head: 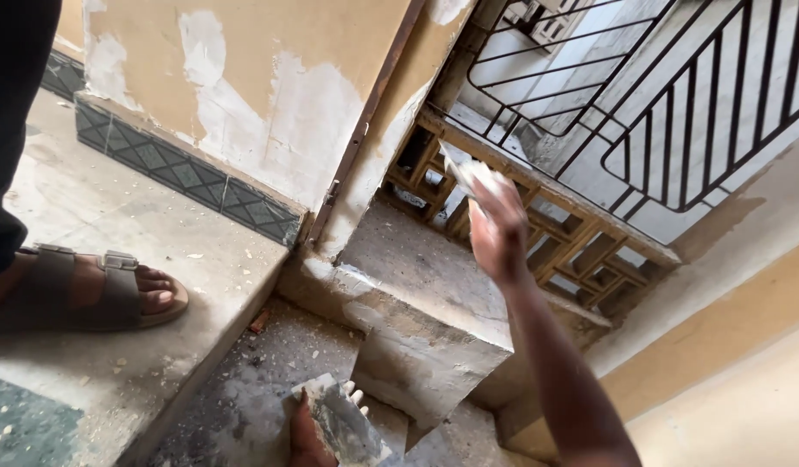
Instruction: The recorder is applying putty or plaster to a wall or concrete surface using metal scrapers.
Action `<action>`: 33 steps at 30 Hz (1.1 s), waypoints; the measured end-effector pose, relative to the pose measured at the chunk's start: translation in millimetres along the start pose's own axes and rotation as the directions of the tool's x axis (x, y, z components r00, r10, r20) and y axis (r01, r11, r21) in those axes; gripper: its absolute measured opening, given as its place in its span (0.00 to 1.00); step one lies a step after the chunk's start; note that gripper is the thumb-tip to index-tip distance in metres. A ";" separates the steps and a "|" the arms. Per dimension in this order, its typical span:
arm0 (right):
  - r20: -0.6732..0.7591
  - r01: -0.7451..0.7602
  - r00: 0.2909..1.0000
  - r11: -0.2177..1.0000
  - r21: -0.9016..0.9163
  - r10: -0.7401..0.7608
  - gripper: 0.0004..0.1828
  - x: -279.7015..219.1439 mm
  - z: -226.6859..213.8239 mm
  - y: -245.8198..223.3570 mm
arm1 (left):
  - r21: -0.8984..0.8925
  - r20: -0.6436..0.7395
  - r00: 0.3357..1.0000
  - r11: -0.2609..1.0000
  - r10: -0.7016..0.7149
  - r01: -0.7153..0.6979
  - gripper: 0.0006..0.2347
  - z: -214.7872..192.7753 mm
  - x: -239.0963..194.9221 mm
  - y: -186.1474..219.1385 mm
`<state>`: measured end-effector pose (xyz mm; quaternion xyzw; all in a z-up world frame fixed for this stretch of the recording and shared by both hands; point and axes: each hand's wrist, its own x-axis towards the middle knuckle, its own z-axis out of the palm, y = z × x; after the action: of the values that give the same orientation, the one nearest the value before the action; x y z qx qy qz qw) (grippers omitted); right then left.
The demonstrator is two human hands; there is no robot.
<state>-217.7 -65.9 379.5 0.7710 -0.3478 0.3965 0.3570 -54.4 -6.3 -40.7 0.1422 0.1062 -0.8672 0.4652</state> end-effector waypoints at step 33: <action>0.674 0.448 0.673 0.556 -0.700 0.306 0.41 95.1 77.9 -59.8 | -0.108 -0.009 0.999 0.993 -0.053 0.052 0.33 21.3 -22.0 8.7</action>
<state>-98.2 -124.3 411.4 0.6129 -0.5676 -0.1780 0.5200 -38.7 -0.7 -13.6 0.1191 0.1592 -0.8713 0.4487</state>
